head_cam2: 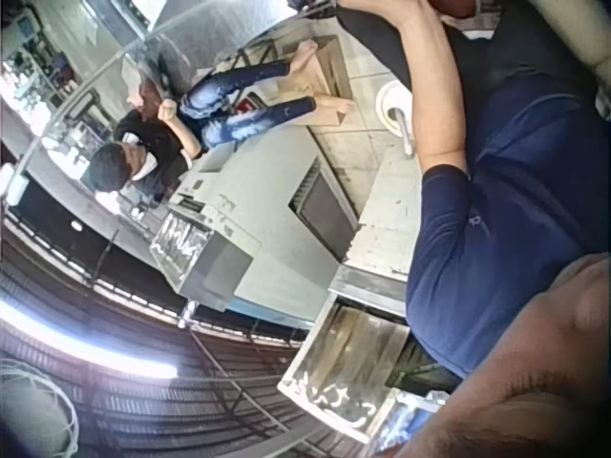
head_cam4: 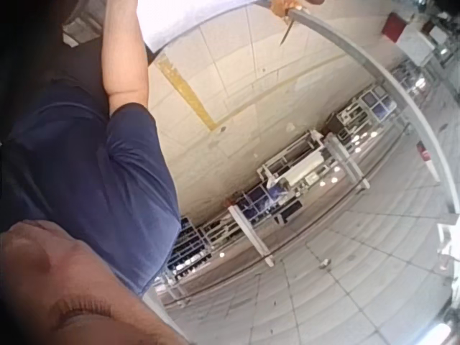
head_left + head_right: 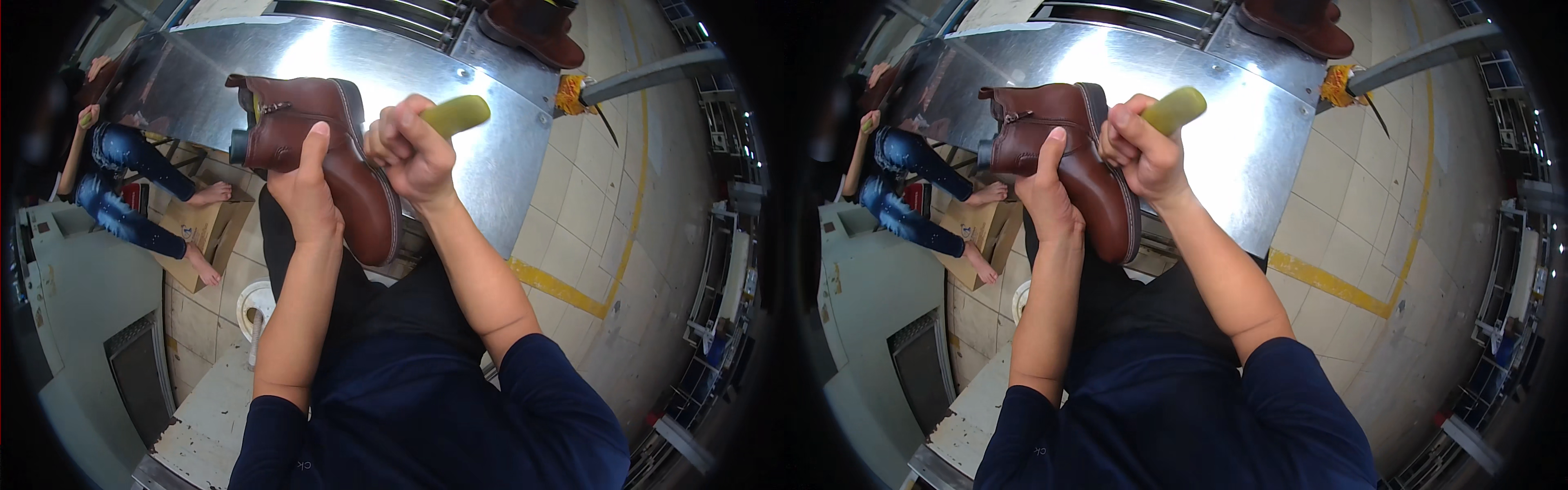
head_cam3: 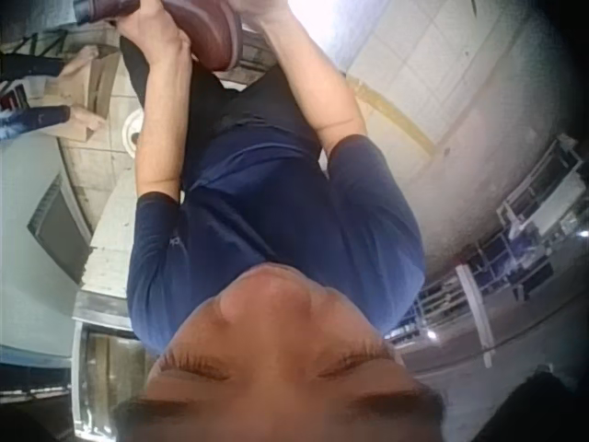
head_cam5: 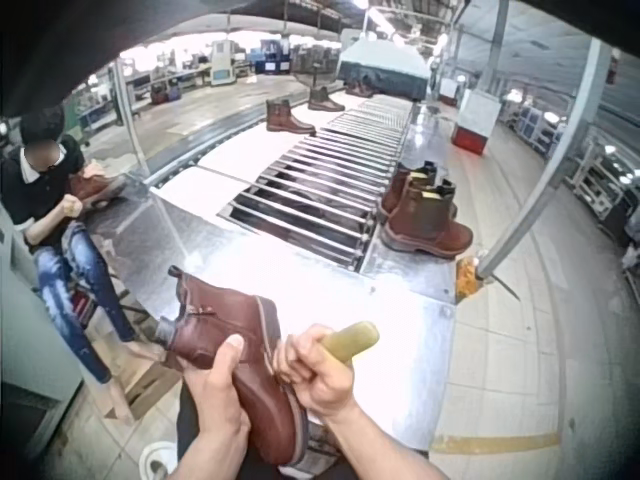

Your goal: The person is using a green tool to apply a clear adhesive or sealant along the seams where the shoe upper meets the sole.

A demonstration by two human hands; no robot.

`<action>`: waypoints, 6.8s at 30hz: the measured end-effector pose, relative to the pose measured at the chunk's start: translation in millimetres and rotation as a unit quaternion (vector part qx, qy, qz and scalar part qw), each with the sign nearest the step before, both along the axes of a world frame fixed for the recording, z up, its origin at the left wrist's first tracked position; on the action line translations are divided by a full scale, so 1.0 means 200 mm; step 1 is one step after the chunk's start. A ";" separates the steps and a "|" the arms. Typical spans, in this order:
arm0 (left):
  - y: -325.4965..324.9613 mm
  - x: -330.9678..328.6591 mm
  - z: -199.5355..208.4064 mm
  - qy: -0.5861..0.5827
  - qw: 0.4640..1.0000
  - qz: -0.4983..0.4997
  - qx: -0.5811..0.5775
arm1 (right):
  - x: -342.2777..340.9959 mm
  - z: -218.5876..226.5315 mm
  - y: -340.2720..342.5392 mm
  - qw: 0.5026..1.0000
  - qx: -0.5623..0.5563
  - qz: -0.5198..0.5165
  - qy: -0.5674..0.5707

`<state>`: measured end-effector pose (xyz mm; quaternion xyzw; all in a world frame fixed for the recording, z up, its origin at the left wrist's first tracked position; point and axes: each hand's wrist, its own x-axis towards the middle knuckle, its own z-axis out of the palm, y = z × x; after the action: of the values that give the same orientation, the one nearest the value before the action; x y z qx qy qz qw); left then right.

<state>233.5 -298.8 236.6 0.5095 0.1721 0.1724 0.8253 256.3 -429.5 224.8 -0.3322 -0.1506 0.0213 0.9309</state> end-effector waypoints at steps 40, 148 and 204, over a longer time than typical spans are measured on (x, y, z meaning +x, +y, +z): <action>0.84 -0.54 -0.47 -0.108 0.852 -0.128 0.496 | 0.07 -0.09 -0.21 0.956 -0.093 -0.216 0.176; 0.59 0.05 0.04 -0.284 0.633 -0.449 0.563 | 0.02 0.31 -0.57 0.919 -0.309 -0.152 0.194; 1.37 -2.93 1.22 0.392 0.164 0.761 0.490 | 0.56 -0.29 -0.40 0.966 -0.228 -0.057 0.106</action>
<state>-352.6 -24.6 479.9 0.4252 0.6550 0.5406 -0.3129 368.8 -509.1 167.5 -0.5392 -0.0231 0.0373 0.8410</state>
